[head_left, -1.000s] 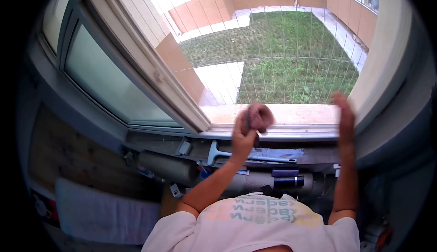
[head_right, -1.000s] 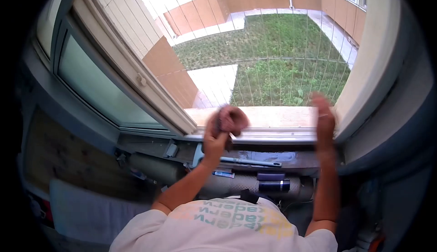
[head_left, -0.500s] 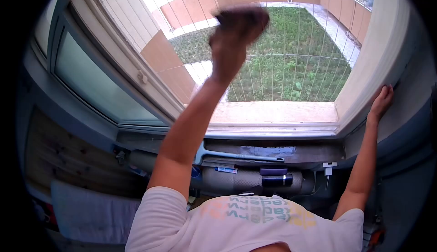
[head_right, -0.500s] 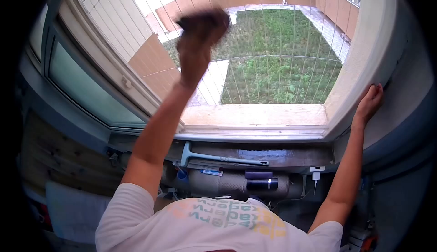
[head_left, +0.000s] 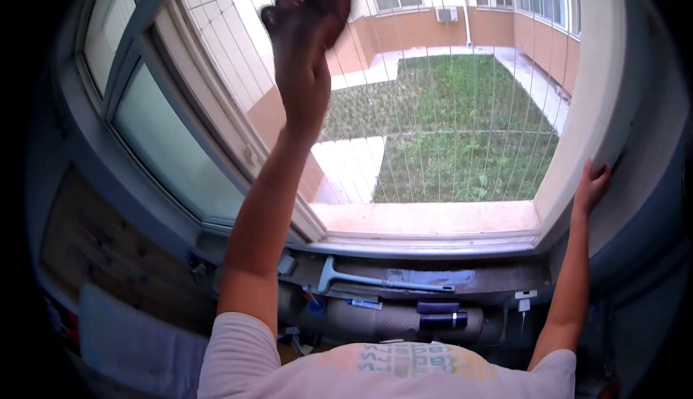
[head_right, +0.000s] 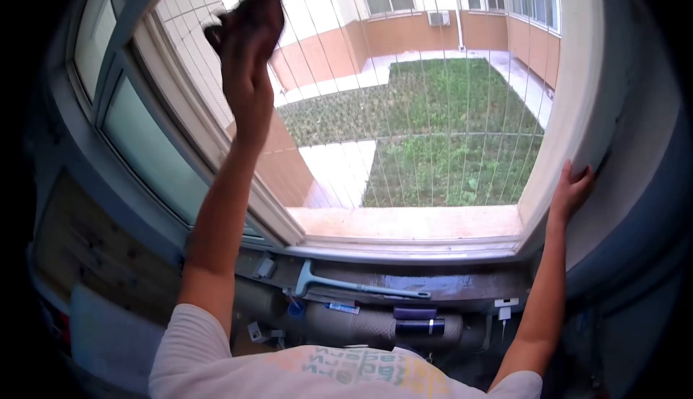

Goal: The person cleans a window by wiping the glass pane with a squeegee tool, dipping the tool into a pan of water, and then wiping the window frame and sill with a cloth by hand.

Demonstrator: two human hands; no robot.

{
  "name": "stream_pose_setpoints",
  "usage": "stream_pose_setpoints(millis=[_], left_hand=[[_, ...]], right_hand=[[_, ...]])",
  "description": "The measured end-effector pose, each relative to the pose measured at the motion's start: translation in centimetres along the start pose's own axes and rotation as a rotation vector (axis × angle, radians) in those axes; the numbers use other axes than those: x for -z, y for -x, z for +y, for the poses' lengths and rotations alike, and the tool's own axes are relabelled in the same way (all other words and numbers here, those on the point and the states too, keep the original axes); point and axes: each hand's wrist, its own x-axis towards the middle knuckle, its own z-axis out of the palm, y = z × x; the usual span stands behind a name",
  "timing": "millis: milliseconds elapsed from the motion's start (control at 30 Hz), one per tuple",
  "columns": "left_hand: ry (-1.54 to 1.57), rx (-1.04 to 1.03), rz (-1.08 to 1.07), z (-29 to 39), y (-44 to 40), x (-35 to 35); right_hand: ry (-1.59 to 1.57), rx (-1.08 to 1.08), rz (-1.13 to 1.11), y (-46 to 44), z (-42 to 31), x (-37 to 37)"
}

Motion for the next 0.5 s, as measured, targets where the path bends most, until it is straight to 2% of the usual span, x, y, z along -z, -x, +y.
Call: stream_pose_setpoints(millis=[67,133,167,200,233,267,300,333,400,500], left_hand=[[0.065,0.054,0.076,-2.6,-2.4,-3.0],[-0.006,0.100,0.096,-1.2,-0.7,-5.4],[0.093,0.077,-0.009,0.0,1.4,-6.2],[-0.130,-0.038,-0.201,0.4,6.9,-8.3],[-0.090,-0.040,-0.466,3.3,10.4,-8.3],[0.111,-0.155,-0.466,6.1,13.2,-7.8],[0.282,-0.182,-0.928,8.9,14.3,-6.3],[0.433,-0.205,-1.088,11.0,15.7,-4.5],[0.583,-0.611,-1.109,11.2,19.1,-3.1],[0.530,-0.321,-0.746,9.4,15.9,0.1]], right_hand=[[-0.012,0.000,-0.002,0.0,0.2,-0.1],[-0.035,0.002,-0.001,-0.1,0.4,-0.3],[-0.048,0.006,-0.009,-0.1,0.6,-0.2],[-0.039,-0.001,-0.014,0.0,0.9,0.0],[-0.039,-0.005,-0.021,-0.1,1.2,-0.1],[-0.044,-0.006,-0.032,-0.2,1.3,-0.4],[-0.061,0.008,-0.032,-0.3,1.8,-0.7],[-0.077,0.024,-0.032,-0.3,2.3,-0.9],[-0.060,0.008,-0.074,-0.5,2.4,-0.6],[-0.106,-0.002,-0.056,-0.8,3.7,-1.6]])
